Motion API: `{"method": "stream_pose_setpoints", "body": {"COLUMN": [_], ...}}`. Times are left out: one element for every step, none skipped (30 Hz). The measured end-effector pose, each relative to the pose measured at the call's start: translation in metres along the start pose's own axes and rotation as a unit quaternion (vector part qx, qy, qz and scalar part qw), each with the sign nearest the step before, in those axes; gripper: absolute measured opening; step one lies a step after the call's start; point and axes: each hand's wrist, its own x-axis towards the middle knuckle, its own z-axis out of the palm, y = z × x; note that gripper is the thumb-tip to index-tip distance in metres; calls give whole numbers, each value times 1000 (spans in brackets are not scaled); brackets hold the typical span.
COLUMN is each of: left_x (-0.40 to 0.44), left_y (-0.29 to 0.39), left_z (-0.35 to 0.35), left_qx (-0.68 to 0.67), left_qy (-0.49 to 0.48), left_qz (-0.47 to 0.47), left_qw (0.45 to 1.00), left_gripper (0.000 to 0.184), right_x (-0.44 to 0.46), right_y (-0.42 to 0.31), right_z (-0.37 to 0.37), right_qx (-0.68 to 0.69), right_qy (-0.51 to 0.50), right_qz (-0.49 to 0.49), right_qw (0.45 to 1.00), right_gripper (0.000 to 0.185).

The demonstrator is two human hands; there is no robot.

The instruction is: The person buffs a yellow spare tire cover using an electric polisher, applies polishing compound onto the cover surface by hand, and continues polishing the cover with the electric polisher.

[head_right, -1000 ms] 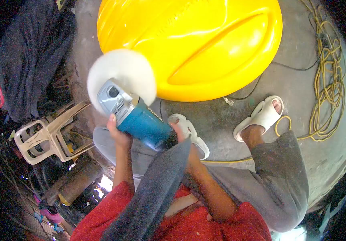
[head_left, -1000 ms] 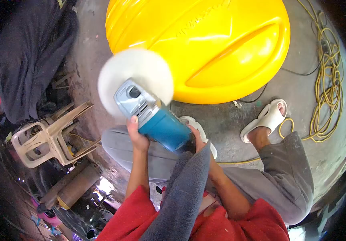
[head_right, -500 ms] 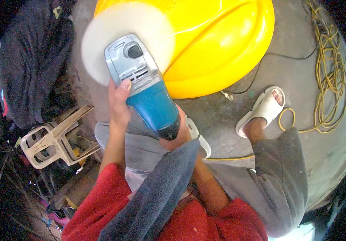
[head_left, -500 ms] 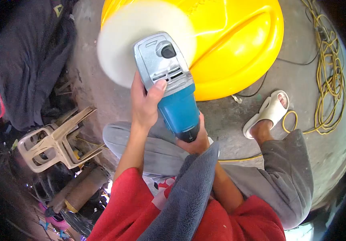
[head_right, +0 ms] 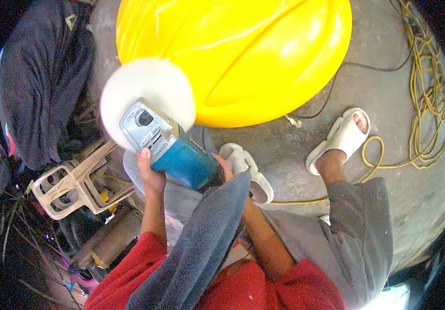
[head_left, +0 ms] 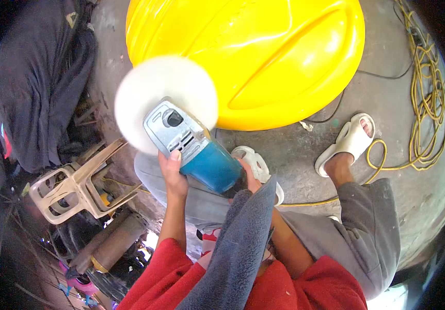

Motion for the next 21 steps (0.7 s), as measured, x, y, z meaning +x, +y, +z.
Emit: {"method": "stream_pose_setpoints", "body": {"left_x": [2,5,8,11,15,21,29,35,39,43,47,49,51,53,54,54,52,51,50,50,48], "left_y": [1,2,10,25,39,50,60,68,76,82,88,93,95,96,97,96,94,93,90,86,82], "left_z": [3,8,18,33,48,61,73,84,95,104,112,119,123,126,128,129,128,127,123,116,108], "left_qx": [31,61,61,81,101,102,121,140,141,148,155,145,149,154,159,160,156,152,152,147,142], "left_qy": [-14,-29,-32,-65,-96,-97,-132,-166,-166,-185,-203,-214,-215,-228,-241,-243,-235,-227,-229,-223,-216], "left_qz": [14,27,28,39,50,51,82,112,114,124,135,124,124,124,123,122,121,118,117,113,111], "left_qw": [999,997,997,994,989,989,980,970,969,964,957,958,957,953,949,949,952,955,954,957,960], "left_gripper": [60,60,60,60,60,60,58,56,56,55,53,51,51,51,51,51,52,52,52,54,55], "right_x": [1,1,2,3,4,7,10,16,25,31,35,38,39,39,39,39,39,38,37,35,32], "right_y": [2,5,6,5,3,-5,-12,-17,-22,-26,-28,-30,-31,-32,-33,-34,-33,-31,-29,-24,-17], "right_z": [0,-1,0,0,1,5,8,9,8,7,6,6,5,6,6,5,4,4,4,4,6], "right_qx": [-30,-30,-54,-66,-78,-11,55,57,38,19,22,69,116,119,116,112,113,107,100,100,64], "right_qy": [19,21,38,47,55,86,115,115,137,159,160,159,157,159,166,172,175,170,164,166,161], "right_qz": [-30,-31,-22,-18,-13,-19,-26,-27,-91,-154,-156,-149,-141,-141,-133,-125,-124,-128,-131,-129,-137], "right_qw": [999,999,998,997,995,996,992,991,986,975,974,973,971,970,970,971,970,971,973,973,975], "right_gripper": [85,85,89,91,93,96,99,99,97,96,96,92,89,89,88,88,88,90,93,93,98]}}
